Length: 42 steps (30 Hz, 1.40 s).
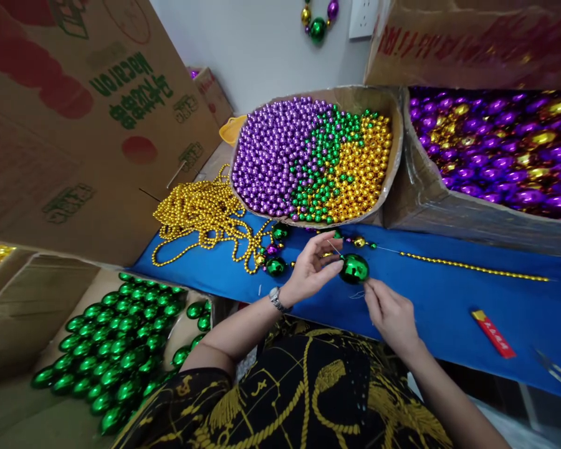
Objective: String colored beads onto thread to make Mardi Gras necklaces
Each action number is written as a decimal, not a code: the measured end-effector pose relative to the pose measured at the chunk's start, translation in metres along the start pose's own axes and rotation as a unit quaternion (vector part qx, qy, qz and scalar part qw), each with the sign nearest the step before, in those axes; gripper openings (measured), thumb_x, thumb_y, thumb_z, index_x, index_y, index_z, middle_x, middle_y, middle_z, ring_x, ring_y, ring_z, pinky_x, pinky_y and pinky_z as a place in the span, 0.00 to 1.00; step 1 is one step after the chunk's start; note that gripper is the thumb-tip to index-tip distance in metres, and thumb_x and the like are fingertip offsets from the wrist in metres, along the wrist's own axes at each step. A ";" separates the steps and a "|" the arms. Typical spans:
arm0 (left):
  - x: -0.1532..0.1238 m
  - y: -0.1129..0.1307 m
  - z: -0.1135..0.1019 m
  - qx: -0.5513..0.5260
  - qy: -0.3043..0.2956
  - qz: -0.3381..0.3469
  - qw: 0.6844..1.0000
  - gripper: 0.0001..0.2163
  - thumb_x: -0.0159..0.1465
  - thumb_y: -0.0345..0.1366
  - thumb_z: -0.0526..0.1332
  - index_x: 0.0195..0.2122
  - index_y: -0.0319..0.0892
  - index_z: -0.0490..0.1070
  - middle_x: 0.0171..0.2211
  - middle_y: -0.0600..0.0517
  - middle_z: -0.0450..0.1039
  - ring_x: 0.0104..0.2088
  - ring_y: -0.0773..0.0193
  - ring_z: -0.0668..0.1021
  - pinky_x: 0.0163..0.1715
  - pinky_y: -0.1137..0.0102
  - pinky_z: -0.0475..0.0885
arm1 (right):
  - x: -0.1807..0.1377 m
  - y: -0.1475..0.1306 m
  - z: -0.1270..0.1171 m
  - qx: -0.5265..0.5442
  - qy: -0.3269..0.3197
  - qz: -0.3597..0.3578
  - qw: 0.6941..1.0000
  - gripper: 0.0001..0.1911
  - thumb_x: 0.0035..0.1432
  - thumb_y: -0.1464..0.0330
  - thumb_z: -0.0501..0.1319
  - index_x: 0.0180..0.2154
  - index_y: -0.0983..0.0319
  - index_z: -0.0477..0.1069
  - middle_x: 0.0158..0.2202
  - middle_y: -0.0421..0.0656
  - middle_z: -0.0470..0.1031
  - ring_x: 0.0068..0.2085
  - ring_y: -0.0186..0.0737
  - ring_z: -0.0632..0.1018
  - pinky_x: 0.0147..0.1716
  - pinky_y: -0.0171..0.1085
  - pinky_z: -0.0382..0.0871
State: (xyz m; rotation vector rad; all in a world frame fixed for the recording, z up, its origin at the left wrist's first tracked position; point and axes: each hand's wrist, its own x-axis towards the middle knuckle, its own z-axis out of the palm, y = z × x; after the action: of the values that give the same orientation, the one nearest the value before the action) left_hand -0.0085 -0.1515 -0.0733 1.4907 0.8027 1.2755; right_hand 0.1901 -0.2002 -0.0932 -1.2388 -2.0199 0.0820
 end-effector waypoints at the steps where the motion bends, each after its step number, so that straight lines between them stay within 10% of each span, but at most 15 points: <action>1: 0.005 0.002 -0.004 0.013 0.021 0.012 1.000 0.23 0.65 0.38 0.61 0.60 0.46 0.57 0.53 0.42 0.70 0.54 0.58 0.75 0.51 0.60 0.75 | 0.000 0.001 -0.001 0.003 0.001 0.005 1.000 0.07 0.65 0.72 0.54 0.38 0.61 0.71 0.30 0.41 0.78 0.28 0.35 0.79 0.30 0.31 0.71; 7: 0.077 0.014 -0.046 0.278 0.037 0.091 0.955 0.12 0.66 0.34 0.57 0.50 0.40 0.67 0.43 0.46 0.75 0.43 0.63 0.78 0.42 0.66 0.76 | -0.001 0.010 -0.010 0.004 0.018 0.033 0.999 0.05 0.65 0.72 0.55 0.39 0.61 0.70 0.29 0.41 0.77 0.26 0.34 0.77 0.28 0.31 0.69; 13: 0.158 0.000 -0.039 0.651 -0.224 -0.055 0.723 0.10 0.62 0.26 0.55 0.40 0.34 0.76 0.38 0.38 0.77 0.43 0.50 0.79 0.41 0.58 0.73 | 0.000 0.011 -0.012 0.002 0.029 0.036 0.999 0.06 0.65 0.72 0.55 0.39 0.62 0.70 0.29 0.41 0.78 0.26 0.33 0.77 0.28 0.31 0.69; 16: 0.173 -0.004 -0.028 0.670 -0.233 -0.082 0.700 0.10 0.61 0.24 0.55 0.37 0.34 0.76 0.37 0.37 0.77 0.42 0.50 0.79 0.39 0.60 0.72 | -0.002 0.012 -0.012 0.000 0.028 0.042 0.999 0.06 0.65 0.71 0.54 0.39 0.62 0.70 0.30 0.41 0.77 0.27 0.33 0.77 0.29 0.30 0.69; 18: 0.171 -0.003 -0.027 0.655 -0.212 -0.075 0.722 0.09 0.61 0.25 0.56 0.38 0.36 0.76 0.37 0.40 0.77 0.41 0.53 0.79 0.39 0.63 0.72 | -0.003 0.013 -0.013 -0.001 0.030 0.046 0.998 0.06 0.65 0.71 0.54 0.39 0.62 0.70 0.30 0.41 0.78 0.28 0.33 0.78 0.30 0.31 0.69; 20: 0.161 0.003 -0.028 0.545 -0.169 -0.070 0.818 0.08 0.62 0.30 0.58 0.40 0.37 0.75 0.37 0.43 0.77 0.39 0.59 0.78 0.38 0.67 0.71 | -0.005 0.015 -0.014 -0.004 0.036 0.052 0.998 0.06 0.65 0.71 0.54 0.40 0.62 0.71 0.31 0.41 0.78 0.28 0.33 0.78 0.31 0.31 0.70; 22: 0.144 0.012 -0.027 0.311 -0.116 -0.089 0.939 0.09 0.64 0.36 0.59 0.43 0.39 0.74 0.38 0.46 0.77 0.35 0.65 0.77 0.32 0.72 0.70 | -0.005 0.017 -0.016 -0.010 0.044 0.059 0.997 0.06 0.65 0.72 0.55 0.40 0.62 0.71 0.31 0.41 0.78 0.29 0.33 0.78 0.32 0.30 0.70; 24: 0.124 0.022 -0.023 0.065 -0.080 -0.137 0.985 0.11 0.63 0.39 0.62 0.44 0.40 0.73 0.38 0.48 0.76 0.32 0.69 0.76 0.26 0.76 0.68 | -0.005 0.018 -0.018 -0.014 0.054 0.064 0.996 0.06 0.65 0.72 0.56 0.39 0.62 0.71 0.31 0.41 0.78 0.28 0.33 0.78 0.33 0.30 0.70; 29: 0.087 0.034 -0.006 -0.178 -0.055 -0.247 0.951 0.12 0.59 0.38 0.67 0.41 0.40 0.74 0.34 0.49 0.76 0.30 0.72 0.76 0.24 0.79 0.66 | -0.003 0.016 -0.021 -0.012 0.063 0.061 0.996 0.05 0.64 0.73 0.57 0.40 0.62 0.71 0.32 0.41 0.78 0.29 0.32 0.78 0.33 0.29 0.69; 42: 0.077 0.028 0.003 -0.261 -0.051 -0.290 0.920 0.11 0.60 0.38 0.66 0.40 0.37 0.75 0.31 0.49 0.76 0.29 0.70 0.77 0.23 0.78 0.68 | -0.005 0.017 -0.024 -0.023 0.067 0.053 0.996 0.05 0.64 0.73 0.56 0.39 0.62 0.71 0.30 0.40 0.77 0.28 0.32 0.78 0.31 0.30 0.68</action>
State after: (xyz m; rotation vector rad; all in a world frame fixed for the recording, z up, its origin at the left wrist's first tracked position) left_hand 0.0092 -0.0899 -0.0215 0.7950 0.6912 0.8557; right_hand 0.2187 -0.2021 -0.0859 -1.3445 -1.8498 0.0037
